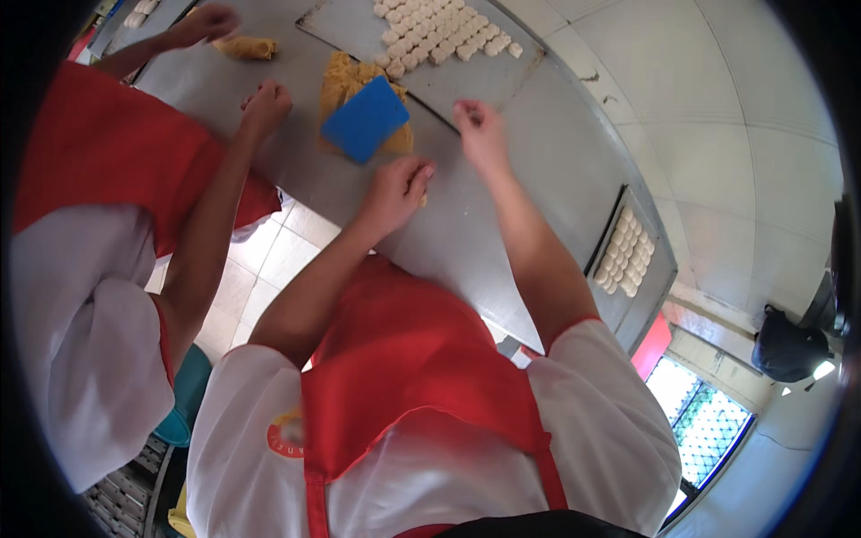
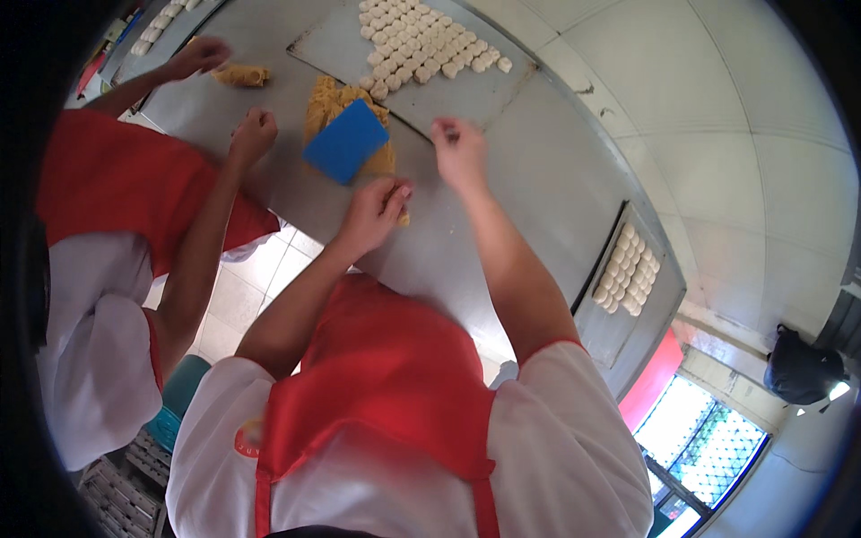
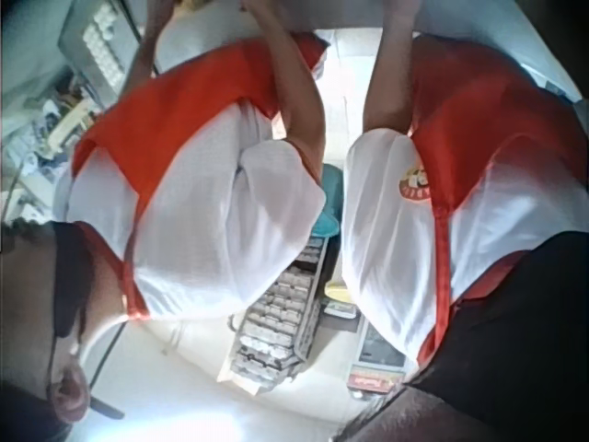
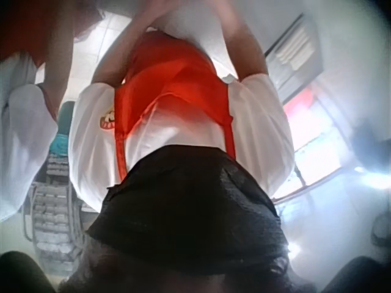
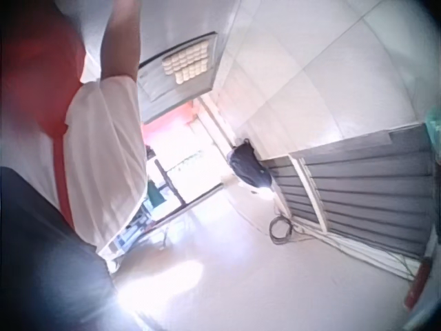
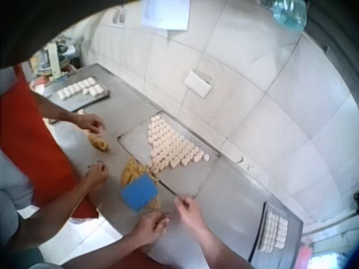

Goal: The person rolls a length of yellow dough into a long rope, tears off small pieces, and shapes them into small round rolls by hand, placing each finished roll onto a metal tray alongside others.

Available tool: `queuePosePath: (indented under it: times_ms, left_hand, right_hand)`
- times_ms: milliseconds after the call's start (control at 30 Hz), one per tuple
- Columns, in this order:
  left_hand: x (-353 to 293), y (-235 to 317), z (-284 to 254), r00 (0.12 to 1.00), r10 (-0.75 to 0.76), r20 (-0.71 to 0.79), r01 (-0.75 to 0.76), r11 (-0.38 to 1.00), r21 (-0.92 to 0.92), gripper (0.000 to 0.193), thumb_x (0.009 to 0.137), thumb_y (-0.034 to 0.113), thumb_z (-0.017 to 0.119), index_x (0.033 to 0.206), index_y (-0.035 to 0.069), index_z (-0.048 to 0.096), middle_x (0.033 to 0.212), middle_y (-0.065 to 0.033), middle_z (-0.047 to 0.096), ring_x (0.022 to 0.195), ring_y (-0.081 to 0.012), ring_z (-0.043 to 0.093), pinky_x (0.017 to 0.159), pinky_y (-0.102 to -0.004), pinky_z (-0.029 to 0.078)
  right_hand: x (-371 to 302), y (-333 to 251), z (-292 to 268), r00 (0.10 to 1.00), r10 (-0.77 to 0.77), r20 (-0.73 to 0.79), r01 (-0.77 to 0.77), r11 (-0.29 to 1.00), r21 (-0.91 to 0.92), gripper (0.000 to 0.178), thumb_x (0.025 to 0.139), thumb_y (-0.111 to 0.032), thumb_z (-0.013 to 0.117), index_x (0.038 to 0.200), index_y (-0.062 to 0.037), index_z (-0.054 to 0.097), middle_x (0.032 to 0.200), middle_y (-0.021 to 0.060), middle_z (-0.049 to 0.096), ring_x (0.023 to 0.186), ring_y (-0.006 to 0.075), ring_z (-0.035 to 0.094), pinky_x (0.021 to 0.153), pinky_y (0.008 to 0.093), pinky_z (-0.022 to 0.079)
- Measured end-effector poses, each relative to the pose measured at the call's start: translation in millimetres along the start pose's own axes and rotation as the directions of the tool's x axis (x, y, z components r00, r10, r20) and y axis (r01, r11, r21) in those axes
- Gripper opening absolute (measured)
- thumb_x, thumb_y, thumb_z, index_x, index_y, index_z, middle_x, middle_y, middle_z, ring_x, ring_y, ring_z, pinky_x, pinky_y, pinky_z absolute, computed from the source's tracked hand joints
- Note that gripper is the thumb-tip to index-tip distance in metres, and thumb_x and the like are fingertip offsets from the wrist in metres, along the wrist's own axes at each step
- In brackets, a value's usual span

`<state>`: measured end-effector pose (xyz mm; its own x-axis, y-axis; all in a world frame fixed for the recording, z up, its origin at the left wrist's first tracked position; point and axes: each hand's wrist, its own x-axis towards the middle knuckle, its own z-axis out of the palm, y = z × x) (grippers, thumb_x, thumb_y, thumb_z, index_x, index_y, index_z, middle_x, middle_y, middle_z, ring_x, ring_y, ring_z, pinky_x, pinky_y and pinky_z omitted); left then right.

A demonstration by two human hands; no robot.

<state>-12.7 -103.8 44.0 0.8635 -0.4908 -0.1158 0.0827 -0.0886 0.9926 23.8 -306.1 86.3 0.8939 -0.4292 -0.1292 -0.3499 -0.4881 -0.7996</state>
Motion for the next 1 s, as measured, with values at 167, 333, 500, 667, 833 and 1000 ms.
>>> queuePosePath:
  times_ms: [167, 333, 500, 667, 833, 1000]
  left_hand:
    - [-18, 7, 4, 0.984, -0.165, -0.067, 0.159, 0.984, -0.085, 0.037, 0.112, 0.035, 0.058, 0.107, 0.001, 0.071, 0.081, -0.0026, 0.064, 0.069, -0.0106, 0.057, 0.065, -0.0308, 0.048]
    - [-42, -9, 5, 0.961, -0.276, 0.025, 0.275, 0.942, -0.191, 0.039, 0.113, 0.037, 0.052, 0.111, 0.002, 0.07, 0.088, -0.0019, 0.065, 0.075, -0.0117, 0.058, 0.072, -0.0295, 0.049]
    - [-62, 11, 13, 0.918, -0.322, 0.231, 0.396, 0.715, -0.576, 0.038, 0.109, 0.03, 0.064, 0.13, -0.001, 0.066, 0.103, -0.0064, 0.071, 0.086, -0.0161, 0.068, 0.081, -0.0277, 0.055]
    - [-59, -2, 43, 0.826, -0.332, 0.456, 0.556, 0.617, -0.557, 0.026, 0.108, 0.033, 0.066, 0.098, 0.009, 0.067, 0.081, -0.0019, 0.068, 0.065, -0.0107, 0.064, 0.058, -0.0247, 0.045]
    - [-78, 24, 121, 0.796, -0.424, 0.432, 0.599, 0.654, -0.462, 0.027, 0.109, 0.035, 0.063, 0.106, 0.008, 0.065, 0.08, -0.0011, 0.063, 0.059, -0.0124, 0.058, 0.054, -0.0229, 0.045]
    - [-96, 3, 190, 0.829, -0.451, 0.33, 0.557, 0.711, -0.429, 0.032, 0.111, 0.035, 0.059, 0.12, 0.004, 0.064, 0.103, -0.0061, 0.064, 0.084, -0.0143, 0.065, 0.078, -0.027, 0.054]
  right_hand:
    - [133, 19, 5, 0.941, -0.305, -0.145, 0.184, 0.822, -0.539, 0.028, 0.095, -0.019, 0.072, 0.119, -0.0075, 0.076, 0.108, 0.0168, 0.075, 0.104, 0.0367, 0.071, 0.093, 0.0499, 0.056]
    - [125, 41, -16, 0.962, -0.205, -0.18, 0.158, 0.956, -0.246, 0.023, 0.094, -0.018, 0.076, 0.113, -0.0057, 0.075, 0.101, 0.0148, 0.076, 0.093, 0.0268, 0.073, 0.085, 0.0373, 0.057]
    - [-87, 90, -106, 0.989, 0.14, -0.043, -0.127, 0.967, 0.22, 0.026, 0.098, -0.019, 0.08, 0.115, 0.0001, 0.074, 0.097, 0.0032, 0.076, 0.083, 0.0142, 0.07, 0.078, 0.0261, 0.054]
    - [-254, 187, -141, 0.866, 0.479, -0.146, -0.497, 0.79, -0.358, 0.046, 0.087, -0.043, 0.087, 0.107, -0.0031, 0.077, 0.091, 0.0151, 0.078, 0.077, 0.0257, 0.072, 0.075, 0.0378, 0.056]
    - [-235, 186, -138, 0.91, -0.105, -0.401, -0.059, 0.924, -0.377, 0.03, 0.094, -0.034, 0.078, 0.109, -0.0093, 0.07, 0.107, 0.0169, 0.064, 0.101, 0.0364, 0.062, 0.089, 0.0498, 0.048]
    - [-220, 210, -118, 0.849, -0.455, -0.268, 0.08, 0.614, -0.786, 0.027, 0.099, -0.021, 0.071, 0.124, -0.0122, 0.067, 0.127, 0.0146, 0.059, 0.121, 0.0358, 0.053, 0.103, 0.0541, 0.036]
